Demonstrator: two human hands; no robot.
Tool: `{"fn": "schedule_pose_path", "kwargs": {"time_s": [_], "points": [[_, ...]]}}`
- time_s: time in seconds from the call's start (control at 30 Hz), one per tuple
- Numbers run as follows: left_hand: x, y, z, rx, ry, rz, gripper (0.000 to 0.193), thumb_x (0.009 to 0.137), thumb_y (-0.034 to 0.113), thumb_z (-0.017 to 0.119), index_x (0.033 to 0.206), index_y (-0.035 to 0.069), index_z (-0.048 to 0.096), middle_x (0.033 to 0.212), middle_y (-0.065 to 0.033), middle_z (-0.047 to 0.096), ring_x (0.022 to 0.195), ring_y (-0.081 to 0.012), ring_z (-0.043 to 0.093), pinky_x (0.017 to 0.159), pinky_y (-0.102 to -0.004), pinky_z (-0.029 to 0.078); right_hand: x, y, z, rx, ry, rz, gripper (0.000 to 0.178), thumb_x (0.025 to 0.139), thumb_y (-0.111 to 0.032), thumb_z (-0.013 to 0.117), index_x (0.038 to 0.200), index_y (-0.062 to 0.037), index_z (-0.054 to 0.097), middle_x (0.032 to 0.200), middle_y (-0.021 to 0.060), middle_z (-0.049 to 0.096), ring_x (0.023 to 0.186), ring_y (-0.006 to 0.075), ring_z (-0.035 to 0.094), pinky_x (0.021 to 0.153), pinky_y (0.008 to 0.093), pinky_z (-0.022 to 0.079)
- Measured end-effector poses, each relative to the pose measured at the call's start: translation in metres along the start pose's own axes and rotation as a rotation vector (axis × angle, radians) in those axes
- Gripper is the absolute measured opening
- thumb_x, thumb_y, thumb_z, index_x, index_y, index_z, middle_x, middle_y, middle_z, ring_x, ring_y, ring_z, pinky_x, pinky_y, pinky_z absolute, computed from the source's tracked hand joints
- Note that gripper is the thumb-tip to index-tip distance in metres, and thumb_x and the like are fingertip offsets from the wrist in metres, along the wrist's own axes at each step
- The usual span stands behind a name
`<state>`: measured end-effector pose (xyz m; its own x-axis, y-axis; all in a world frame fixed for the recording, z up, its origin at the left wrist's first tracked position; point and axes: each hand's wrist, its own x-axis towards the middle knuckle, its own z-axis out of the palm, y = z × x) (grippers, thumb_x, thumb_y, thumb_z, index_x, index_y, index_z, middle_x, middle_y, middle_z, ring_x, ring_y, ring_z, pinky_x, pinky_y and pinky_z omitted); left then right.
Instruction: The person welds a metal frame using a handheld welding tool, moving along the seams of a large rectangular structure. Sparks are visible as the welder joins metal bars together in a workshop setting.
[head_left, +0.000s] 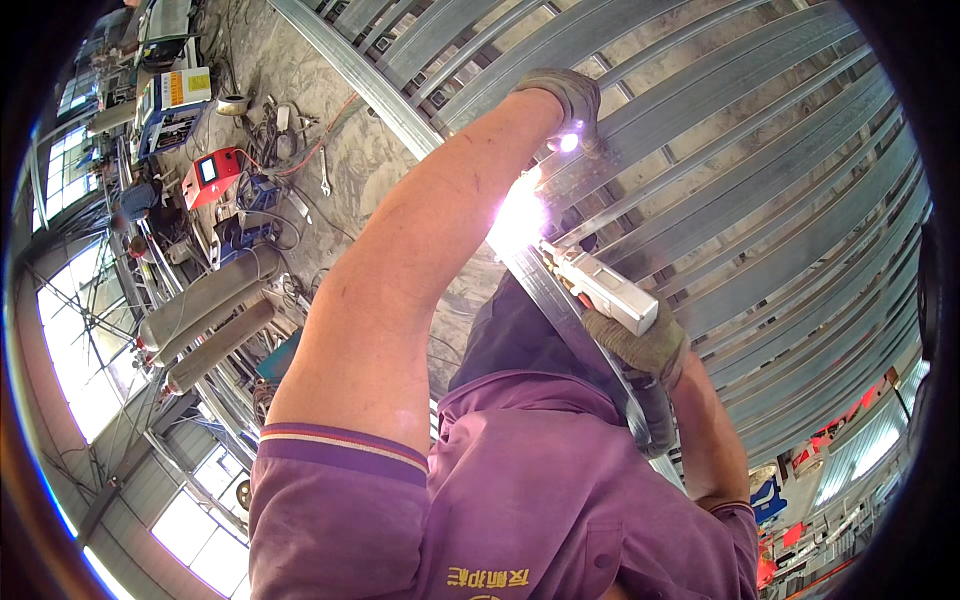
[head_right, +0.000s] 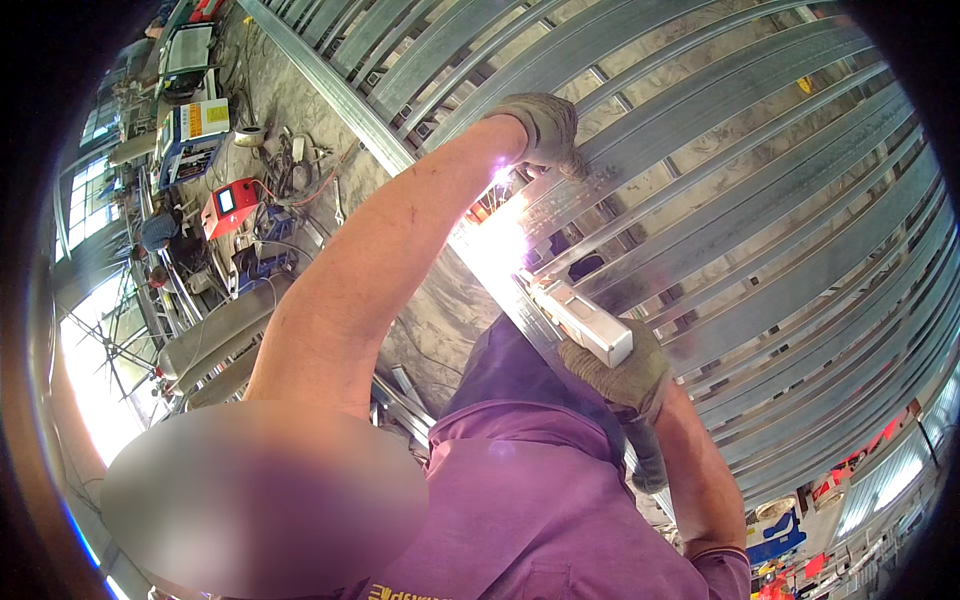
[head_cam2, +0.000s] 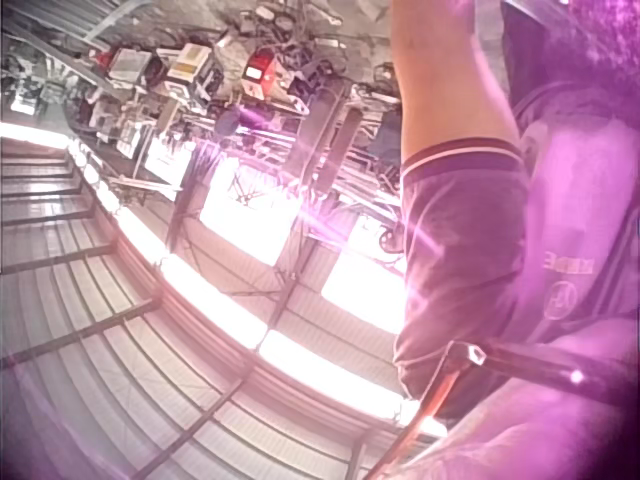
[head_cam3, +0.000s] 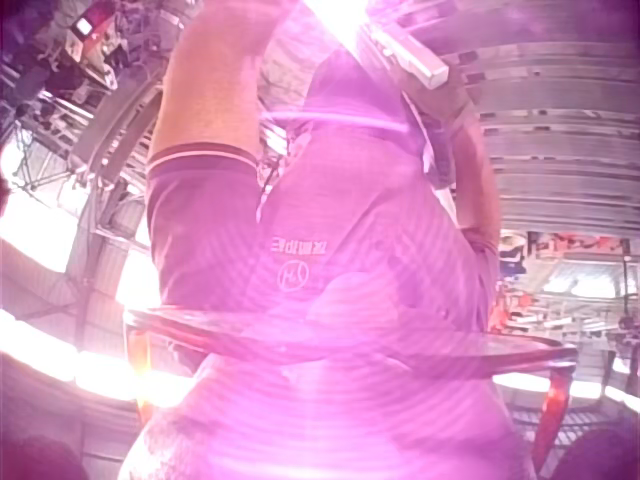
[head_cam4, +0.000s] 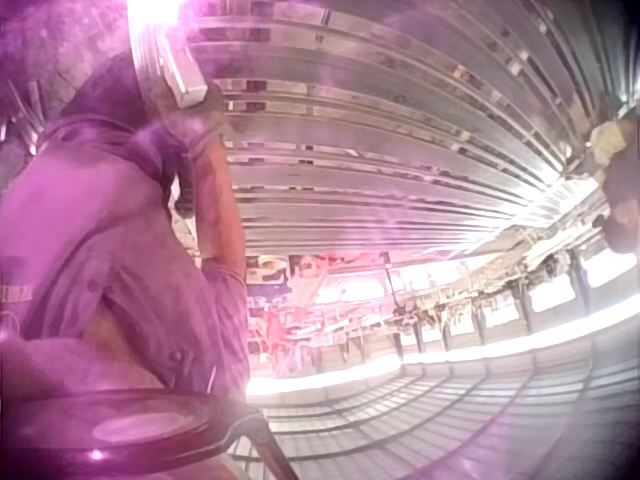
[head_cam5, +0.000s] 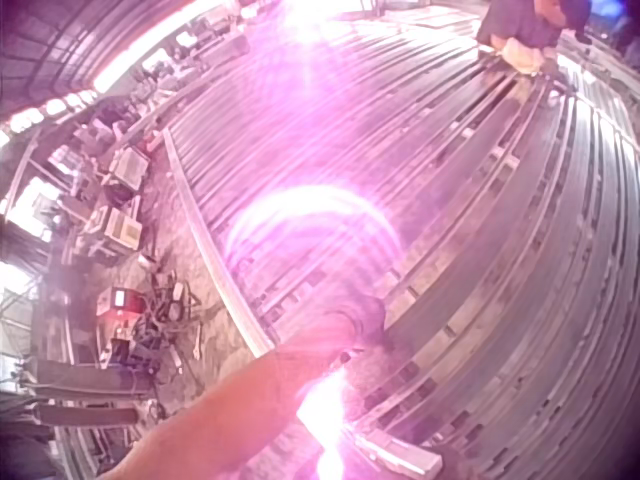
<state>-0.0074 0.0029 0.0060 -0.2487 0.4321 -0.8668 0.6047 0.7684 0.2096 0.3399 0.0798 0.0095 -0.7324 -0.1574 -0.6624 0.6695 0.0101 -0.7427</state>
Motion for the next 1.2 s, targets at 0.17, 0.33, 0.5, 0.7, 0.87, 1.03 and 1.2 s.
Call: {"fn": "schedule_pose_path", "kwargs": {"time_s": [0.17,0.33,0.5,0.7,0.87,1.03,1.2], "points": [[0.007,-0.011,0.014,-0.065,0.106,0.000,0.052,0.098,0.046,0.087,0.121,-0.001,0.085,0.111,-0.0164,0.086,0.097,-0.0293,0.085,0.083,-0.0413,0.069,-0.003,-0.006,0.001,0.018,0.005,-0.058,0.045,0.097,-0.030,0.090,0.133,-0.0057,0.080,0.111,0.0120,0.086,0.101,0.0197,0.080,0.086,0.0367,0.063],[-0.004,0.000,0.003,-0.011,0.059,-0.018,0.055,0.096,0.050,0.088,0.117,0.000,0.086,0.110,-0.0137,0.087,0.092,-0.0276,0.084,0.086,-0.0435,0.068,-0.009,-0.006,-0.001,0.004,0.022,-0.032,0.046,0.097,-0.030,0.090,0.135,-0.0052,0.080,0.112,0.0119,0.086,0.101,0.0190,0.080,0.088,0.0368,0.063],[0.011,-0.011,0.015,-0.018,0.139,0.014,0.056,0.093,0.052,0.089,0.110,-0.001,0.087,0.104,-0.0137,0.087,0.090,-0.0264,0.083,0.085,-0.0430,0.068,-0.012,-0.008,-0.002,-0.048,0.014,-0.036,0.047,0.097,-0.031,0.091,0.136,-0.0059,0.080,0.114,0.0120,0.086,0.103,0.0191,0.080,0.089,0.0369,0.063],[0.001,-0.002,0.002,-0.008,0.027,-0.014,0.033,0.096,0.028,0.079,0.120,0.007,0.087,0.111,-0.0084,0.088,0.097,-0.0253,0.085,0.088,-0.0430,0.067,-0.017,0.000,0.001,-0.130,0.068,-0.078,0.045,0.097,-0.030,0.091,0.134,-0.0062,0.081,0.112,0.0107,0.086,0.102,0.0165,0.080,0.088,0.0368,0.063],[0.011,-0.018,0.018,-0.133,0.124,0.002,0.055,0.094,0.053,0.088,0.108,0.000,0.087,0.096,-0.0130,0.086,0.089,-0.0256,0.083,0.080,-0.0414,0.067,-0.034,-0.023,0.005,-0.092,0.043,0.118,0.039,0.097,-0.028,0.088,0.128,-0.0054,0.082,0.104,0.0130,0.084,0.092,0.0187,0.079,0.080,0.0359,0.062],[-0.004,-0.002,-0.001,0.019,0.050,0.014,0.052,0.092,0.052,0.089,0.108,0.003,0.087,0.100,-0.0106,0.086,0.089,-0.0270,0.083,0.086,-0.0428,0.066,-0.060,-0.016,0.005,-0.210,0.231,-0.149,0.031,0.096,-0.025,0.089,0.118,-0.0044,0.082,0.091,0.0137,0.081,0.081,0.0289,0.078,0.074,0.0421,0.062],[0.005,-0.007,0.005,0.178,0.096,0.046,0.052,0.095,0.058,0.084,0.114,0.010,0.087,0.102,-0.0048,0.087,0.102,-0.0218,0.083,0.096,-0.0423,0.063,-0.057,-0.015,0.006,-0.266,0.284,-0.317,0.032,0.097,-0.027,0.091,0.119,-0.0059,0.083,0.099,0.0141,0.084,0.085,0.0316,0.079,0.077,0.0428,0.063]]}}
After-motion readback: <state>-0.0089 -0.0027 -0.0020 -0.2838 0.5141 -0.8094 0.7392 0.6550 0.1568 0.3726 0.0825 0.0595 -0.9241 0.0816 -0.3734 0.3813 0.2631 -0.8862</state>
